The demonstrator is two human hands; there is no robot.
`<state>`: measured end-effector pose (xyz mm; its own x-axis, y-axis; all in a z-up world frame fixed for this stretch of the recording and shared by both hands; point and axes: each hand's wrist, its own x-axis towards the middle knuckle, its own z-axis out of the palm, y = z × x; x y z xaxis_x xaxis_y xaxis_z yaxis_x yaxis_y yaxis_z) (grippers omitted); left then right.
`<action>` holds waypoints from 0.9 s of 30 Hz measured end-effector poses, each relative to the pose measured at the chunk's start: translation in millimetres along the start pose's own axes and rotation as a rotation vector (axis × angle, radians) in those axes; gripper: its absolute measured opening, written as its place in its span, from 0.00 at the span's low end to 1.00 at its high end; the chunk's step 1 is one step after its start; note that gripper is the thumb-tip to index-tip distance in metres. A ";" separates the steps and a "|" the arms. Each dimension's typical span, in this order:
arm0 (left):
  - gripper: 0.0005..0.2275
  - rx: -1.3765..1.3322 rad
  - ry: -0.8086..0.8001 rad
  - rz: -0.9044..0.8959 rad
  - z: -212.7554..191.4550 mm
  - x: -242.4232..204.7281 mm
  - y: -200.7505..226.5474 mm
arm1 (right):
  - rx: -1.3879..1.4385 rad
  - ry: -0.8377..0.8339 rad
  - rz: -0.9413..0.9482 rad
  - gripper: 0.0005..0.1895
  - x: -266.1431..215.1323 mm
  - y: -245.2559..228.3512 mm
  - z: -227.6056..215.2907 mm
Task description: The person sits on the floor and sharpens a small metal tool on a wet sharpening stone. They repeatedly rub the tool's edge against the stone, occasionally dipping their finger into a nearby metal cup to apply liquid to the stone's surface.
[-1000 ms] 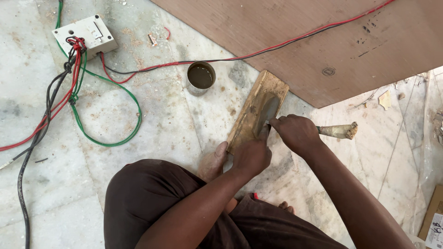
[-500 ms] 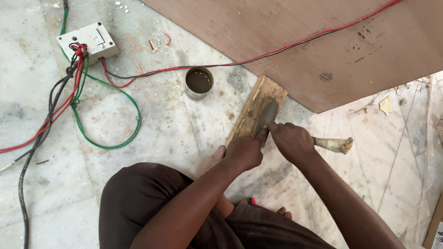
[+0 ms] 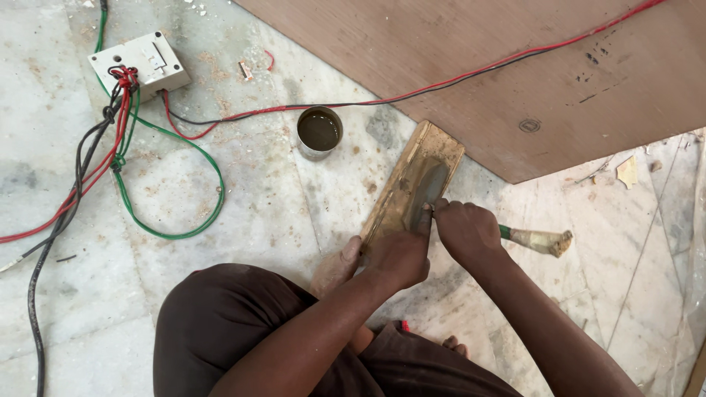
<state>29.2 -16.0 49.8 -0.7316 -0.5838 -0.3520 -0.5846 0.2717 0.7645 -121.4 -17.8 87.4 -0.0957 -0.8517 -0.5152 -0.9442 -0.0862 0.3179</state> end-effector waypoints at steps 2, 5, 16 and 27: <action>0.40 0.003 0.006 0.008 2.1 1.7 -1.1 | 0.030 -0.001 0.017 0.08 3.1 -1.6 4.7; 0.40 0.001 0.011 0.010 4.6 2.8 -2.7 | -0.023 0.019 -0.044 0.08 5.2 3.3 8.4; 0.42 0.021 -0.029 0.003 -3.8 -0.6 -0.6 | 0.088 -0.124 0.038 0.11 -0.9 10.0 -25.7; 0.40 0.011 0.149 0.074 17.6 4.1 -3.0 | -0.072 0.006 -0.074 0.08 1.0 15.2 -9.4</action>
<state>21.8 -5.7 36.6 -0.7132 -0.6688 -0.2099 -0.5353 0.3264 0.7790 -132.9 -24.8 99.2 -0.0245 -0.8446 -0.5349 -0.9233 -0.1860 0.3359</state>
